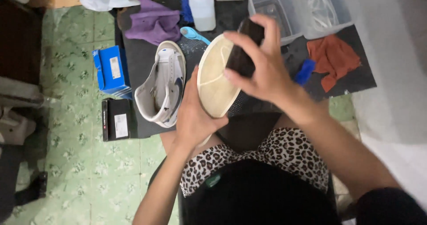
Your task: Cleaning the exterior and sole of a white high-top sneaker using a brush and a cloth.
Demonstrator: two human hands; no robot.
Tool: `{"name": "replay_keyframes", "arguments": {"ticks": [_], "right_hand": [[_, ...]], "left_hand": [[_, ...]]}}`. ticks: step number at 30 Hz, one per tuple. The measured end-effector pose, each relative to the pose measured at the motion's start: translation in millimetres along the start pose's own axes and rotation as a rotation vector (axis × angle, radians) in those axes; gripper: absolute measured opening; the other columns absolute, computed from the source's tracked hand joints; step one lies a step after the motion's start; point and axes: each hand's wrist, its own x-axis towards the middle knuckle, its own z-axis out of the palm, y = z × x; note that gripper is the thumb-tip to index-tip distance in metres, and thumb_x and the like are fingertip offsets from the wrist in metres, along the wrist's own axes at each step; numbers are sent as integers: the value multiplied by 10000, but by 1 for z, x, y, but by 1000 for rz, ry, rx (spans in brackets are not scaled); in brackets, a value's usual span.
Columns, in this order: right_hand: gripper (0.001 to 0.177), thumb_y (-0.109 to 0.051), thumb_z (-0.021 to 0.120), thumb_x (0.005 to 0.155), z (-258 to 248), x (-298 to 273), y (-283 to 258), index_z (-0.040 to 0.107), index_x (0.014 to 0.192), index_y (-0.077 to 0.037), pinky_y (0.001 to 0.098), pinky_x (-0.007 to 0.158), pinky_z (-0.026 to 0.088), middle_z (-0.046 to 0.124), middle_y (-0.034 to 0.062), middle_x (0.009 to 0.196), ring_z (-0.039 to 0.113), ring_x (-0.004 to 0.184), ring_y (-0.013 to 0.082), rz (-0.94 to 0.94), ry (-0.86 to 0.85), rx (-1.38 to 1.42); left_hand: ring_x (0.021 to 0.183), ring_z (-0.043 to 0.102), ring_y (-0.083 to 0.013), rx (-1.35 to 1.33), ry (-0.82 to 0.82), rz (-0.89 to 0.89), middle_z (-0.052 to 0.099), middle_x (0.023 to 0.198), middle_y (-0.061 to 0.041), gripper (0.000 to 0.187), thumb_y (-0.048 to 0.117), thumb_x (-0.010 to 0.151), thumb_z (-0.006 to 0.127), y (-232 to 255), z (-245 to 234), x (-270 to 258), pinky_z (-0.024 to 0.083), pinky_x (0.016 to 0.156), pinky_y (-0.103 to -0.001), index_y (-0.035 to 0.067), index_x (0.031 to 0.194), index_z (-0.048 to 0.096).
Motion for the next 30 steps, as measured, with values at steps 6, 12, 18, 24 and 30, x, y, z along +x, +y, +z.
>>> {"name": "replay_keyframes", "arguments": {"ticks": [6,12,18,24,30], "right_hand": [[562,-359,729,965,-5,-10,-18,597,1403,-32,585,1185,433,287,226,1385,381,1374,458,-65,-1,204],[605,-449,698,977,-21,0,-8,593,1434,-66,621,1109,460,396,272,1376,452,1325,469,-255,-37,-27],[721,-605,813,959,-33,45,12,543,1511,-227,647,1041,428,459,245,1446,518,1303,423,-399,-44,-364],[552,-554,719,969,-15,39,8,614,1410,-240,615,950,408,538,280,1396,554,1249,435,-427,-43,-292],[512,-515,710,974,-9,32,-1,737,1263,-92,677,1062,349,416,319,1420,449,1312,497,-311,-45,-158]], "left_hand": [[1331,533,-378,-33,221,114,477,1448,-181,1181,342,665,888,10,28,21,563,948,-495,86,1570,174],[1406,525,-442,-80,205,166,418,1562,-241,1140,435,700,844,20,25,40,519,1054,-523,21,1551,207],[1294,616,-430,-67,91,255,437,1554,-254,1110,476,710,749,50,-5,62,611,924,-494,25,1550,181],[1265,621,-455,-33,64,175,430,1575,-211,1103,459,693,760,40,-14,62,560,914,-527,115,1569,185],[1362,578,-416,-77,88,152,424,1599,-188,1193,369,598,852,25,-23,61,546,974,-502,77,1566,218]]}}
